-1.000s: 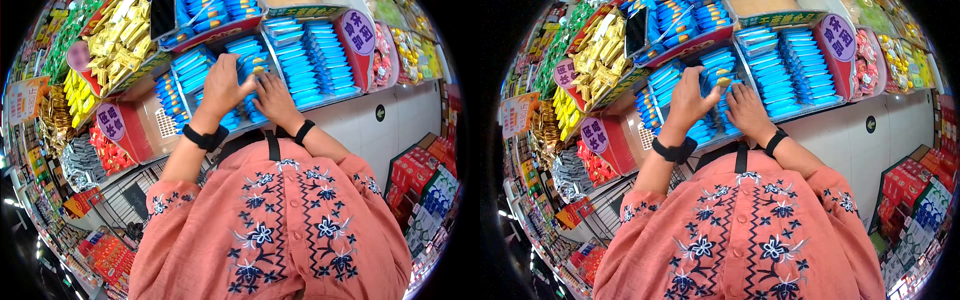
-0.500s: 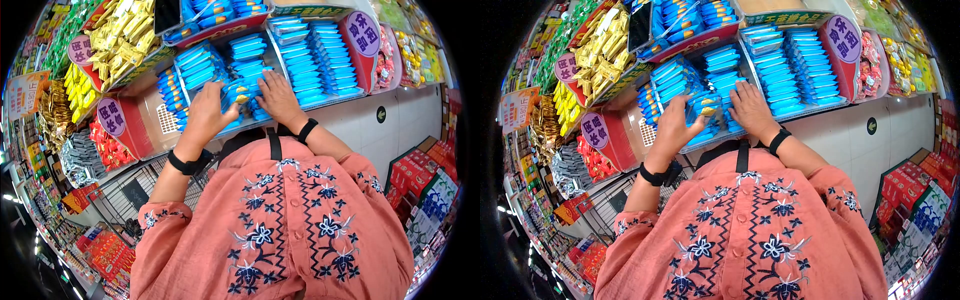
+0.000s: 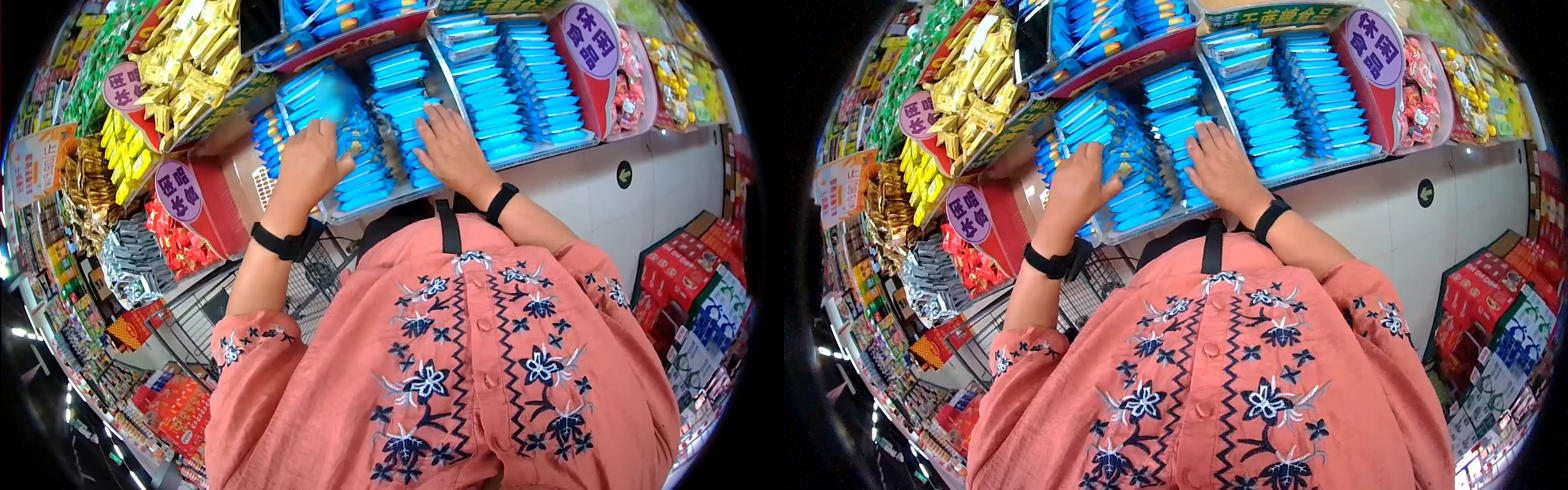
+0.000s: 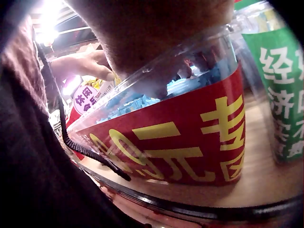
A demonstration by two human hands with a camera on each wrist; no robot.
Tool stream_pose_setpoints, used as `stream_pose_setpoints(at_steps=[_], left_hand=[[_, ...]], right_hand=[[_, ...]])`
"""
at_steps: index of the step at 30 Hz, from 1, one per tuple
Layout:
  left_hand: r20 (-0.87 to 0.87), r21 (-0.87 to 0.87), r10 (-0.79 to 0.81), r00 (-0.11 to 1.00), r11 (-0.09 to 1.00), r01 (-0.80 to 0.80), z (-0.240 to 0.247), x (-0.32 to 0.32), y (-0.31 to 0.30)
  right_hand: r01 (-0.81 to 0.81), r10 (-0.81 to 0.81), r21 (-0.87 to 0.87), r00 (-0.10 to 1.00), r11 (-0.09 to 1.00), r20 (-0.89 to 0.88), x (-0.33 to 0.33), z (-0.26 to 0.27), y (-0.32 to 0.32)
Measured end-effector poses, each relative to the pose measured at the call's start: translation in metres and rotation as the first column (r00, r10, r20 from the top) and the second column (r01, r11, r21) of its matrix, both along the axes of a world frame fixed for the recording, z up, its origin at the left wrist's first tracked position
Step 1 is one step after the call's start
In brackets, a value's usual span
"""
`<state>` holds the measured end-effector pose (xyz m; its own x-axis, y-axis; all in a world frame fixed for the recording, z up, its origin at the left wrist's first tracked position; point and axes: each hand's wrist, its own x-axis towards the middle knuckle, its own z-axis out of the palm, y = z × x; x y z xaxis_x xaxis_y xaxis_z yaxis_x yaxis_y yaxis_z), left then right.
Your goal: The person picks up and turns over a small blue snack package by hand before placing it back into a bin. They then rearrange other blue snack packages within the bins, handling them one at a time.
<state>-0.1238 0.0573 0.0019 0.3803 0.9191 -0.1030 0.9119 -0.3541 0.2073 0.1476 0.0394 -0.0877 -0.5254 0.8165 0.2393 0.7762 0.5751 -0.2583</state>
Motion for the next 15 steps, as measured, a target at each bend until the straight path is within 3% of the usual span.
stream_pose_setpoints(at_steps=[9,15], left_hand=[[-0.061,0.011,-0.048,0.997,0.999,0.048,-0.001,0.0,-0.007],[0.0,0.04,-0.117,0.993,0.992,0.117,0.004,0.0,-0.021]], right_hand=[[0.011,-0.011,0.0,1.0,1.0,-0.001,0.0,-0.002,-0.001],[0.019,-0.019,-0.017,1.0,1.0,0.008,0.0,-0.001,-0.001]])
